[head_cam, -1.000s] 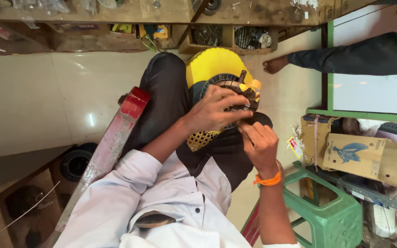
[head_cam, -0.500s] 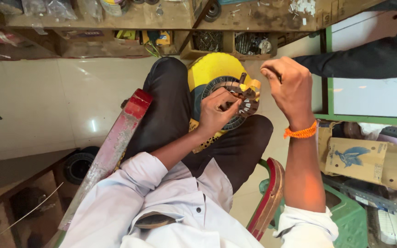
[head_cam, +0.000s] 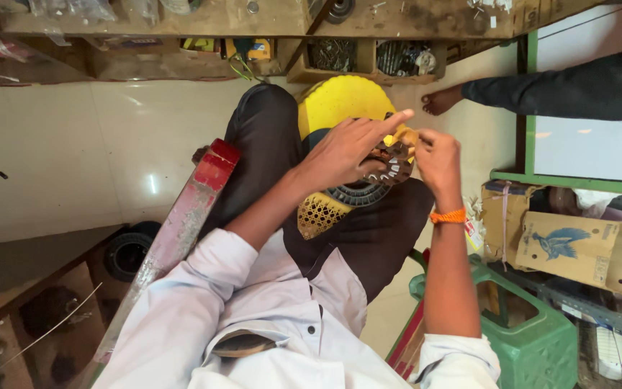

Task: The person holds a circular electrical component on a yellow support and repeatedly inserts and removes small metal pins into its slots. They then use a green-handled screwdriver to adjust the component.

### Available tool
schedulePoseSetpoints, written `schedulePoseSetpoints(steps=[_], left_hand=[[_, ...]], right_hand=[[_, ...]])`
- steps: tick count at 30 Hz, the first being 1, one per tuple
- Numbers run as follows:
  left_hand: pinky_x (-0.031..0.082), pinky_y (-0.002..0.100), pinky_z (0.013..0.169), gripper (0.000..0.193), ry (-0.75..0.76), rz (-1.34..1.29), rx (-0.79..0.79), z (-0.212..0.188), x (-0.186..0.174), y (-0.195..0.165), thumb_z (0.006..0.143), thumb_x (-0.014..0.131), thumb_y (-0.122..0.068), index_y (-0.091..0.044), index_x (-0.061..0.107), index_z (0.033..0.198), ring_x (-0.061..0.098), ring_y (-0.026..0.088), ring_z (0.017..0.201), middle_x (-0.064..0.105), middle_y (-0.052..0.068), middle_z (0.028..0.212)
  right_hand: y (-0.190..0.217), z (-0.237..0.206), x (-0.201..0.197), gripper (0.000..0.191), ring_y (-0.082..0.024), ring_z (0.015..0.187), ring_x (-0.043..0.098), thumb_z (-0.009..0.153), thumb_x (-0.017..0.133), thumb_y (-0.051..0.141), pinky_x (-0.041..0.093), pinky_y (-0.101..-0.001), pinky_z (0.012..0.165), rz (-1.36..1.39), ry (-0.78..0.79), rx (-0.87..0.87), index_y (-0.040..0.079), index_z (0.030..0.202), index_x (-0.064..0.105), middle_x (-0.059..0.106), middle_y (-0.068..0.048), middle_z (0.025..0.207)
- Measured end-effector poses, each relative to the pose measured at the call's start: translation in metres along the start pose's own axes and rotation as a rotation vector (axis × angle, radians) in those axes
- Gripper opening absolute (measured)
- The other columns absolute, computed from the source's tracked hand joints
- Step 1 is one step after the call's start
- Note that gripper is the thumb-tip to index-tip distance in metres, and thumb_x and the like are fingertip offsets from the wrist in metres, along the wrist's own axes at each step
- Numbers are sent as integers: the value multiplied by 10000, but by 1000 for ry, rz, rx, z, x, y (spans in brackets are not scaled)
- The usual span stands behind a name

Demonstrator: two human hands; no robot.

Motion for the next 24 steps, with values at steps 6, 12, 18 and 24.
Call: schedulePoseSetpoints(steps=[6,12,18,24], left_hand=[[511,410,918,907,45,-79,-22,1,12,23,748,875,-97,-221,447,1538,642,296,988,688,83,1065],[557,399,872,981,40,-120,-179,-3,16,33,719,911,-116,-312,418,1544,686,270,1015,718,48,1121],[563,419,926,1096,70,-192,-240,0,13,33,679,918,-87,-320,318,1566,702,275,1174,641,53,1421],[573,416,943,1117,67,-243,-226,-1,11,29,684,916,-64,-316,298,1580,700,270,1196,589,58,1494]], right_hand=[[21,-48,-45,154,-72,660,398,997,739,78,288,-243,573,398,-27,221,-46,1081,772,562,37,773],[86,-84,-19,83,-55,751,574,974,718,29,472,-244,661,113,-102,-41,-9,1044,742,692,-12,827],[104,-100,-4,103,-79,829,642,1000,678,7,502,-247,736,-33,-338,-291,2,1088,731,698,-18,967],[60,-80,-14,114,-9,528,354,989,678,34,261,-195,485,853,-107,199,12,1032,781,520,65,683]])
Point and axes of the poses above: each hand's wrist, its own z-axis towards the middle knuckle, its own x-axis out of the palm, y = z × x, the point moved 6 cm from there along z, towards the middle knuckle
